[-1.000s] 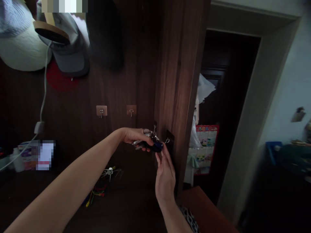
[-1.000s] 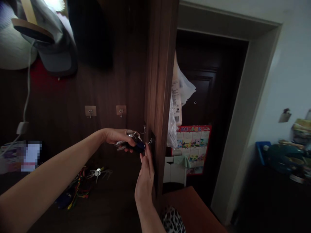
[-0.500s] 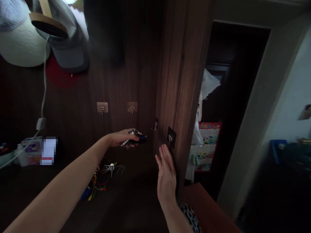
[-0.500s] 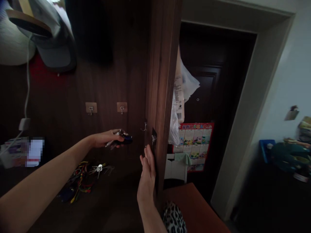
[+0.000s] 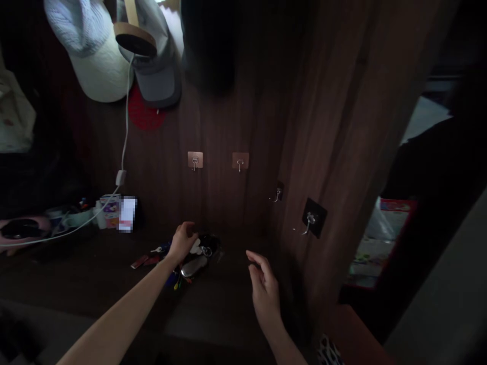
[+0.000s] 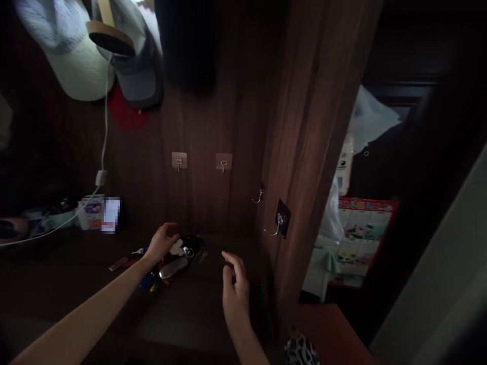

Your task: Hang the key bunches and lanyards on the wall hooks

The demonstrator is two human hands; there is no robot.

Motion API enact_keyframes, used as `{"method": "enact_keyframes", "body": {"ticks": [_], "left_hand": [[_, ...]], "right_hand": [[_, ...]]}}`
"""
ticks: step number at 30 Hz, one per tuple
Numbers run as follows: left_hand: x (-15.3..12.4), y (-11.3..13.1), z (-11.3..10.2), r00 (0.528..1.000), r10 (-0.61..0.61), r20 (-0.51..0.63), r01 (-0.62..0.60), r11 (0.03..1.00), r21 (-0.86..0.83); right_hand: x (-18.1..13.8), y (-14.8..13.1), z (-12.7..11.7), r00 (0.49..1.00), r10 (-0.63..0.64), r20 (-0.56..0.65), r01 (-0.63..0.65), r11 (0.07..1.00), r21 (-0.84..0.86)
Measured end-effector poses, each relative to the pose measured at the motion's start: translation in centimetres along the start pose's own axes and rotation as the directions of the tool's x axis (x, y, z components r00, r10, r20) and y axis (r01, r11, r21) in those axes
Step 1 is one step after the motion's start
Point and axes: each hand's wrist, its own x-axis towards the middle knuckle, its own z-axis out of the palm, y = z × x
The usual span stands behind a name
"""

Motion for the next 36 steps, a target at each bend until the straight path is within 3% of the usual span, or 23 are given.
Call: {"method": "enact_keyframes", "body": {"ticks": [4, 6, 8, 10, 13, 18, 22, 25, 28, 31, 36], "left_hand": [[-1.4, -3.3, -3.6, 1.000, -0.021, -0.023, 0.026, 0.974, 0.224], [-2.8, -5.1, -4.8, 0.995, -0.087, -0.048, 0.099, 0.916, 0.389], [-4.2, -6.6, -5.4, 0.980, -0.200, 0.001, 0.176, 0.864, 0.471], [-5.1, -7.4, -5.3, 0.968, -0.237, 0.088, 0.165, 0.856, 0.491], [-5.1, -7.1, -3.9, 0.964, -0.185, 0.193, 0.078, 0.886, 0.458], [-3.5, -5.2, -0.8, 0.955, -0.160, 0.248, 0.027, 0.885, 0.464], [-3.2, -4.2, 0.4, 0.950, -0.019, 0.312, -0.109, 0.916, 0.386], [-3.4, -3.7, 0.3, 0.885, 0.180, 0.429, -0.314, 0.911, 0.266], [-3.5, -3.4, -0.1, 0.824, 0.274, 0.496, -0.390, 0.909, 0.145], [-3.4, -3.2, -0.4, 0.847, 0.259, 0.464, -0.341, 0.934, 0.102], [-3.2, -3.5, -0.5, 0.949, 0.167, 0.268, -0.228, 0.950, 0.213]], "right_hand": [[1.5, 1.0, 1.1, 0.993, -0.022, 0.112, 0.030, 0.997, -0.067], [2.4, 2.0, 1.7, 0.986, -0.028, 0.163, 0.048, 0.992, -0.116], [3.0, 3.2, 2.3, 0.976, -0.033, 0.214, 0.070, 0.983, -0.169], [3.4, 4.3, 2.9, 0.977, -0.037, 0.210, 0.081, 0.975, -0.206], [3.4, 5.3, 3.5, 0.978, -0.062, 0.201, 0.112, 0.962, -0.250], [2.9, 5.4, 3.7, 0.962, -0.087, 0.259, 0.176, 0.922, -0.344], [3.4, 5.3, 4.9, 0.933, -0.098, 0.345, 0.243, 0.880, -0.408], [4.0, 5.2, 6.6, 0.879, -0.085, 0.469, 0.314, 0.843, -0.436], [4.4, 5.1, 7.9, 0.810, -0.065, 0.583, 0.376, 0.821, -0.430], [4.7, 5.0, 8.1, 0.792, -0.056, 0.607, 0.410, 0.787, -0.461], [5.1, 5.3, 6.6, 0.879, -0.067, 0.472, 0.377, 0.704, -0.602]]}}
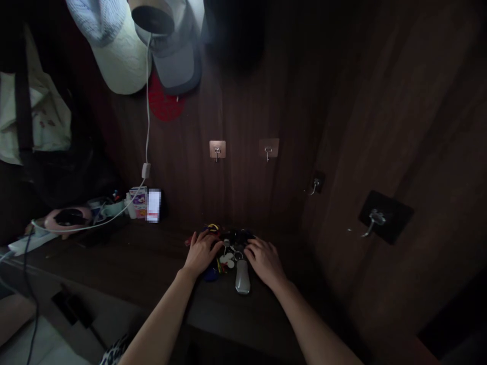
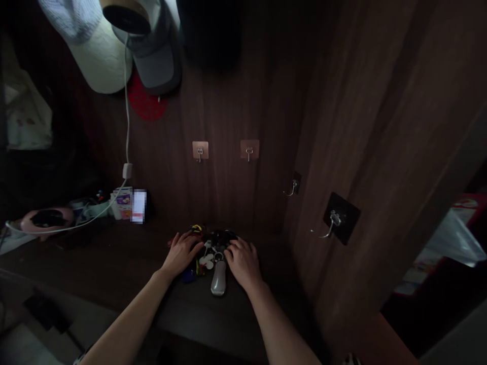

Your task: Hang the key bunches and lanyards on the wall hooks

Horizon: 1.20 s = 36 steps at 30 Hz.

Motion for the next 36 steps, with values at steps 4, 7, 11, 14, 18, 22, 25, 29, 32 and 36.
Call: {"method": "enact_keyframes", "body": {"ticks": [4, 7, 11, 14, 18, 22, 25, 29, 32, 36], "left_hand": [[-0.2, -0.9, -0.3, 0.987, -0.113, -0.110, 0.104, 0.991, -0.083], [-0.4, -1.5, -0.7, 0.980, -0.168, -0.109, 0.135, 0.957, -0.258], [-0.8, -2.1, -1.4, 0.938, -0.270, -0.217, 0.217, 0.947, -0.238], [-1.2, -2.6, -1.5, 0.935, -0.286, -0.212, 0.276, 0.958, -0.073], [-1.4, -2.7, -1.1, 0.990, -0.144, -0.003, 0.144, 0.989, 0.034], [-1.3, -2.5, -1.0, 0.989, 0.056, 0.136, -0.044, 0.995, -0.089], [-1.1, -2.7, -1.1, 0.997, 0.042, 0.060, -0.029, 0.979, -0.203], [-1.2, -3.6, -1.4, 0.970, -0.203, -0.134, 0.151, 0.935, -0.319], [-1.2, -3.8, -1.6, 0.894, -0.380, -0.238, 0.278, 0.886, -0.372], [-1.3, -3.2, -2.1, 0.806, -0.526, -0.272, 0.316, 0.771, -0.554]], "right_hand": [[-0.3, 1.7, -0.4, 0.994, 0.092, -0.058, -0.095, 0.994, -0.052], [-0.3, 2.0, -0.6, 0.992, 0.108, -0.071, -0.110, 0.994, -0.022], [-0.6, 0.6, -1.1, 0.999, -0.037, -0.035, 0.042, 0.984, 0.171], [-0.9, -0.7, -1.2, 0.964, -0.251, 0.087, 0.210, 0.921, 0.329], [-0.9, -1.1, -0.8, 0.979, -0.192, 0.074, 0.160, 0.936, 0.312], [-0.5, 0.0, -0.5, 1.000, 0.001, -0.019, 0.002, 0.982, 0.191], [-0.4, 0.8, -0.6, 0.996, 0.074, -0.054, -0.066, 0.989, 0.136], [-0.4, 1.2, -0.8, 0.985, 0.119, -0.123, -0.097, 0.981, 0.167], [-0.1, 1.3, -0.9, 0.969, 0.135, -0.207, -0.069, 0.952, 0.298], [0.3, 1.2, -1.2, 0.927, 0.305, -0.217, -0.099, 0.760, 0.643]]}}
